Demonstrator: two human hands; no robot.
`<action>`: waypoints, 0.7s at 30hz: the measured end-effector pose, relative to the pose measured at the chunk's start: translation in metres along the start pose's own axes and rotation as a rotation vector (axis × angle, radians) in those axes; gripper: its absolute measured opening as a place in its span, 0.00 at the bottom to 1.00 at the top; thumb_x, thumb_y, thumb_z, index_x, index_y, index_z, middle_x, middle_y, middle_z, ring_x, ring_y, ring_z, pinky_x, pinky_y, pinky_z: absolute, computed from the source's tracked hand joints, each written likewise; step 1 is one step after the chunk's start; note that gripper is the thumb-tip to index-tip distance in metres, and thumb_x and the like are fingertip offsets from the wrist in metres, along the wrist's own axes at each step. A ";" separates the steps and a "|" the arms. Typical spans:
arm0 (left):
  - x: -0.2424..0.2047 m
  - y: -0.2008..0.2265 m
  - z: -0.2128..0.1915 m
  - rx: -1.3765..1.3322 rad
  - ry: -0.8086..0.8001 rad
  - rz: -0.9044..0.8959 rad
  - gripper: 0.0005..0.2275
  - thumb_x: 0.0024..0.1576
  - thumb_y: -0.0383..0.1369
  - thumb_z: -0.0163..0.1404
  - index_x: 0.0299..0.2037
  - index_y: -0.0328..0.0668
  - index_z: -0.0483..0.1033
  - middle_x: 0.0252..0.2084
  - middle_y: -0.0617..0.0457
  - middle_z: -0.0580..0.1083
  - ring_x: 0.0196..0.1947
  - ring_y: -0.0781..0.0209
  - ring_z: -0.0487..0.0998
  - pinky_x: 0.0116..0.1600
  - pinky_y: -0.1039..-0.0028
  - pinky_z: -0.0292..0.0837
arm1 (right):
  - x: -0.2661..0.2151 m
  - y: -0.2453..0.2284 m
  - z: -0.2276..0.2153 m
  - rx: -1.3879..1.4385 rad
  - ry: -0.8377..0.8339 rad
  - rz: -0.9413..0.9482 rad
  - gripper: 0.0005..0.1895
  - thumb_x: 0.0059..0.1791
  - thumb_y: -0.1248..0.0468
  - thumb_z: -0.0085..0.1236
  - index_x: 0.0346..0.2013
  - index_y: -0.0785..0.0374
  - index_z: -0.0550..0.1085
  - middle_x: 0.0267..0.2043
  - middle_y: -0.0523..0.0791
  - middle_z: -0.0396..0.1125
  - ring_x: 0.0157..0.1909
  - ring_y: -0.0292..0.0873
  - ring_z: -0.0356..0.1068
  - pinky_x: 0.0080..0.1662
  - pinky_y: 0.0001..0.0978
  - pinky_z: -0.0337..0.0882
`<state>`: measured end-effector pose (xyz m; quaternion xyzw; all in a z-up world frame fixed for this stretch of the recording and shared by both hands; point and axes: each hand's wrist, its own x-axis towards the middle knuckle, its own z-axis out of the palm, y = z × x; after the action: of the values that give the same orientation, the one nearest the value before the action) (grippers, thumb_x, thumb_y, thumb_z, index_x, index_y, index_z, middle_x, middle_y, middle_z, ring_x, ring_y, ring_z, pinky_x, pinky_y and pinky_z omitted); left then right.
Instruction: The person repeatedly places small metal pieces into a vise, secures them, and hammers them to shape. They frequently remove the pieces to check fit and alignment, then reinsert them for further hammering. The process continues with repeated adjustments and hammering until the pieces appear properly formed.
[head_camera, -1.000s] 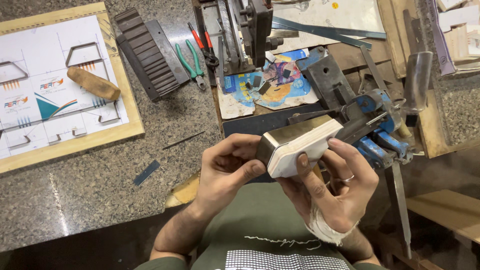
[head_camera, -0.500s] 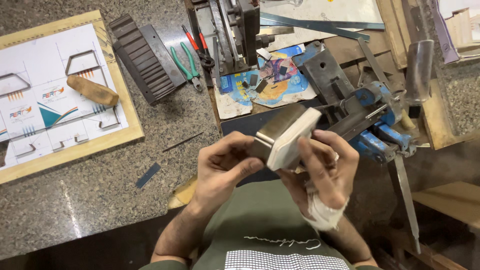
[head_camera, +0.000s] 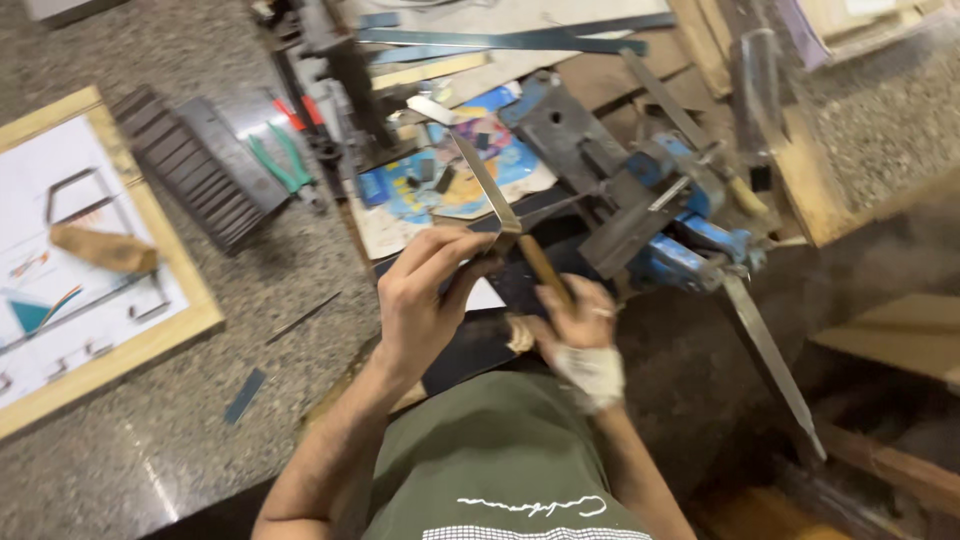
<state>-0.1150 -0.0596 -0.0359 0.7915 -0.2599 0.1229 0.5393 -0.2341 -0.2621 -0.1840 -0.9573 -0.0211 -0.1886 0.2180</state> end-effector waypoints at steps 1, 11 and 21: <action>0.007 -0.003 0.012 0.020 -0.025 0.031 0.11 0.54 0.22 0.62 0.47 0.37 0.80 0.42 0.49 0.77 0.42 0.54 0.79 0.47 0.67 0.75 | -0.017 0.020 -0.025 -0.074 0.021 0.137 0.25 0.44 0.58 0.70 0.54 0.58 0.75 0.59 0.52 0.64 0.62 0.57 0.63 0.62 0.50 0.64; 0.067 -0.115 0.163 0.177 -0.163 0.204 0.12 0.53 0.21 0.59 0.47 0.38 0.80 0.42 0.49 0.76 0.45 0.47 0.75 0.51 0.61 0.70 | -0.218 0.276 -0.149 -0.307 -0.519 1.135 0.37 0.45 0.40 0.66 0.56 0.66 0.74 0.42 0.60 0.73 0.46 0.59 0.70 0.49 0.50 0.70; 0.075 -0.173 0.213 0.350 -0.224 0.227 0.13 0.52 0.19 0.57 0.46 0.37 0.80 0.41 0.49 0.75 0.46 0.47 0.74 0.55 0.60 0.68 | -0.257 0.305 -0.234 -0.295 -0.494 1.145 0.17 0.46 0.52 0.65 0.42 0.60 0.79 0.27 0.50 0.70 0.32 0.49 0.69 0.41 0.44 0.70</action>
<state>0.0232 -0.2274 -0.2193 0.8473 -0.3803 0.1372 0.3444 -0.5170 -0.6266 -0.2090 -0.8522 0.4700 0.1829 0.1390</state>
